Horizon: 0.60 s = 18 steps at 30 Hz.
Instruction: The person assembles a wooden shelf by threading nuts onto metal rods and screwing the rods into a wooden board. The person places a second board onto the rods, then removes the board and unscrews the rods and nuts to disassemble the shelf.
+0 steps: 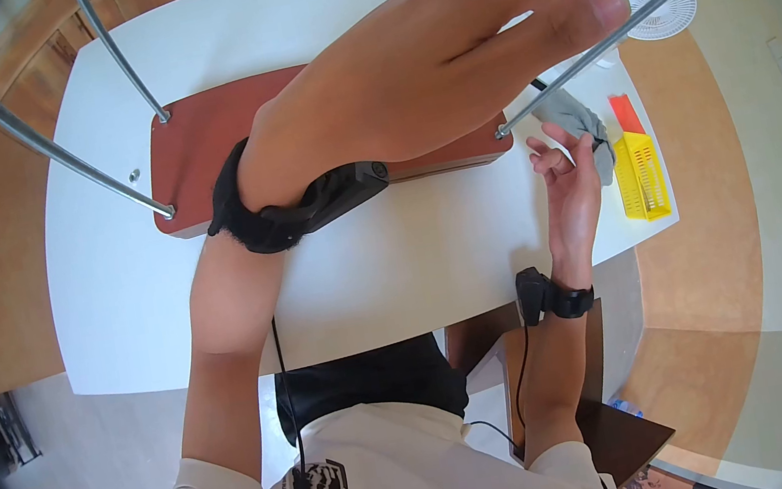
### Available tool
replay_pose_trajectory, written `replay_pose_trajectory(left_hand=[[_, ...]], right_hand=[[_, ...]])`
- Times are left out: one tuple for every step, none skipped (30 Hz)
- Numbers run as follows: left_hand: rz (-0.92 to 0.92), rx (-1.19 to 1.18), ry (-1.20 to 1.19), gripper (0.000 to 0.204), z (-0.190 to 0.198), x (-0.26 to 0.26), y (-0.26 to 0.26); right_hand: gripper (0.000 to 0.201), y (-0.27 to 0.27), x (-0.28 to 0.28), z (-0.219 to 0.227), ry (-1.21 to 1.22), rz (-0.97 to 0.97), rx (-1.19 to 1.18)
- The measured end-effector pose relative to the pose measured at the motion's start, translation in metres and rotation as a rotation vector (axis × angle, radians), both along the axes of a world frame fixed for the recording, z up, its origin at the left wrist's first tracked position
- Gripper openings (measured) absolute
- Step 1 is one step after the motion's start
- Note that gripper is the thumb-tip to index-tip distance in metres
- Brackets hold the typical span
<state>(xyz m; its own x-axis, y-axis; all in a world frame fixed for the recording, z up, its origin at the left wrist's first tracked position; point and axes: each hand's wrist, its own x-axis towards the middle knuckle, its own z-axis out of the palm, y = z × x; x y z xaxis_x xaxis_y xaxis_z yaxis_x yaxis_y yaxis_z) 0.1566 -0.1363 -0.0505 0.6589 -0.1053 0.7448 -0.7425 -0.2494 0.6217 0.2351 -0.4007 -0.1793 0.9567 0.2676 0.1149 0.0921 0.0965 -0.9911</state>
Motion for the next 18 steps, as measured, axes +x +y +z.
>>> replay_pose_trajectory(left_hand=[[0.004, 0.008, 0.0, 0.06, 0.0, 0.0, 0.0], [0.007, 0.017, -0.002, 0.06, 0.001, 0.0, 0.001], [0.01, 0.026, -0.003, 0.06, 0.001, 0.0, 0.0], [0.01, 0.026, -0.003, 0.06, 0.001, 0.001, 0.0], [0.012, 0.024, -0.005, 0.06, 0.001, 0.001, 0.0], [0.014, 0.021, -0.009, 0.06, 0.001, 0.001, -0.001], [0.014, 0.019, -0.013, 0.06, 0.002, 0.001, -0.001], [0.015, 0.016, -0.017, 0.06, 0.002, 0.002, -0.002], [0.016, 0.013, -0.02, 0.06, 0.002, 0.002, -0.003], [0.018, 0.01, -0.024, 0.06, 0.003, 0.002, -0.004], [0.02, 0.007, -0.028, 0.061, 0.003, 0.002, -0.004], [0.023, 0.004, -0.031, 0.061, 0.003, 0.003, -0.004], [0.025, 0.0, -0.034, 0.061, 0.002, 0.003, -0.005], [0.027, -0.003, -0.037, 0.061, 0.001, 0.002, -0.005], [0.029, -0.006, -0.04, 0.061, 0.0, 0.003, -0.005], [0.033, -0.009, -0.044, 0.061, -0.001, 0.003, -0.005], [0.035, -0.012, -0.046, 0.062, -0.001, 0.004, -0.005], [0.036, -0.015, -0.051, 0.062, -0.001, 0.005, -0.006]], right_hand=[[0.055, 0.0, -0.001, 0.0, 0.007, 0.005, -0.015], [0.055, 0.001, -0.001, 0.0, 0.007, 0.004, -0.015], [0.056, 0.005, -0.003, 0.0, 0.029, -0.02, 0.003], [0.057, 0.008, -0.004, 0.0, 0.052, -0.043, 0.021], [0.057, 0.011, -0.005, 0.001, 0.052, -0.043, 0.022], [0.058, 0.013, -0.007, 0.002, 0.037, -0.009, 0.023], [0.06, 0.015, -0.008, 0.002, 0.021, 0.025, 0.024], [0.06, 0.018, -0.009, 0.001, 0.02, 0.024, 0.024], [0.061, 0.021, -0.01, 0.001, 0.013, 0.029, 0.049], [0.062, 0.023, -0.01, 0.001, 0.005, 0.036, 0.073], [0.062, 0.022, -0.011, 0.003, 0.005, 0.036, 0.073], [0.062, 0.021, -0.011, 0.006, -0.029, 0.022, 0.003], [0.061, 0.018, -0.012, 0.009, -0.062, 0.008, -0.067], [0.061, 0.01, -0.007, 0.005, -0.062, 0.008, -0.067], [0.061, -0.002, 0.0, -0.001, -0.019, -0.014, -0.046], [0.061, -0.005, 0.003, -0.001, 0.022, -0.034, -0.024], [0.061, -0.007, 0.003, -0.003, 0.022, -0.034, -0.024], [0.06, -0.008, 0.003, -0.004, 0.017, -0.007, -0.023]])
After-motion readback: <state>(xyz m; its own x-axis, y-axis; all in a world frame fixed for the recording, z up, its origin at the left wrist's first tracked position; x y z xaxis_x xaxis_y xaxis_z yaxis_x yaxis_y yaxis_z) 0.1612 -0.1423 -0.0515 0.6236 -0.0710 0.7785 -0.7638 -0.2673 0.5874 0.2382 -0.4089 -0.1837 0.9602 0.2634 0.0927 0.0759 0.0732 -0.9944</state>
